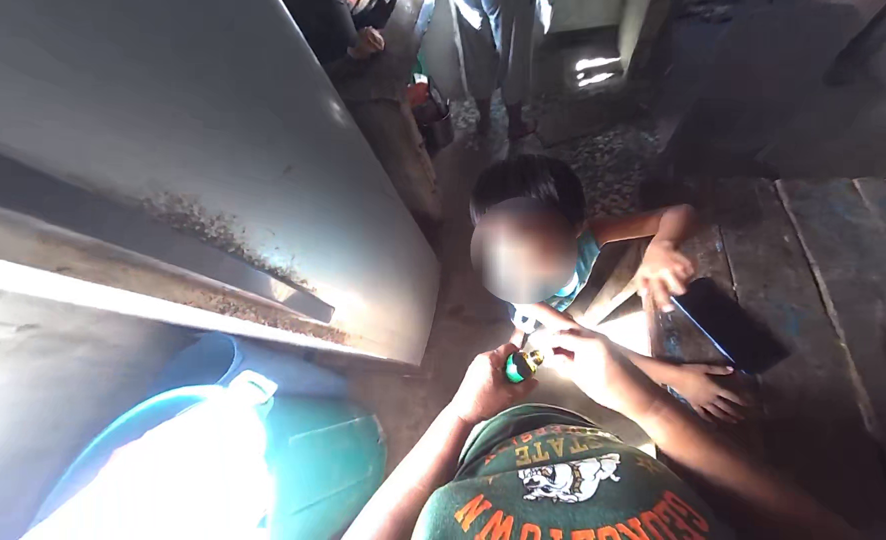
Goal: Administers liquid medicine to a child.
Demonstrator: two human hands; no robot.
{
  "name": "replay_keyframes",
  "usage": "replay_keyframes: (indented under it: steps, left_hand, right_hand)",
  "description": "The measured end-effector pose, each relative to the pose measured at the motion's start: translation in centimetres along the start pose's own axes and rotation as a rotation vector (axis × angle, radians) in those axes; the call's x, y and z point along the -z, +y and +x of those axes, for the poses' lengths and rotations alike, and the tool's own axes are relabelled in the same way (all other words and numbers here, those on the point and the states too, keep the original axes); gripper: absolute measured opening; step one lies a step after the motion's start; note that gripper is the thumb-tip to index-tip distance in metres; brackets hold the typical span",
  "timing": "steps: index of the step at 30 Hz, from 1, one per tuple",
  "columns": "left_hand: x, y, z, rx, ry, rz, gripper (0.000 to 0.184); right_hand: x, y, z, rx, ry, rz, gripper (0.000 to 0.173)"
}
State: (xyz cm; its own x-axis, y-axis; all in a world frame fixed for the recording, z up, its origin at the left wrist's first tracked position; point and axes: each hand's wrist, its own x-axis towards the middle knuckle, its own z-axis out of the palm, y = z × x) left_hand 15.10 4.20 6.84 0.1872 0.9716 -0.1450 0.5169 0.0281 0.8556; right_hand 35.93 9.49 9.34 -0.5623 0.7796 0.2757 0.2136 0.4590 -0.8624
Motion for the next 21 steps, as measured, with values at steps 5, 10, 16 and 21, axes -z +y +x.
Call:
replay_keyframes:
  steps: [5,10,16,21]
  left_hand:
    - [1.3,1.8,-0.2,-0.009,0.012,-0.023,0.052]
    - [2.5,3.9,0.3,-0.068,-0.04,0.098,0.056]
    - [2.2,4.9,0.4,-0.194,0.175,0.268,0.045]
    - [1.6,5.1,0.5,-0.276,0.246,0.361,0.043]
  right_hand:
    - [0.6,1.6,-0.6,-0.209,0.092,0.461,0.024]
    - [-0.2,1.7,-1.4,-0.368,0.178,0.852,0.028]
    - [0.4,2.1,-1.9,-0.368,0.243,0.952,0.022]
    - [0.6,2.5,-2.4,-0.275,0.254,0.925,0.024]
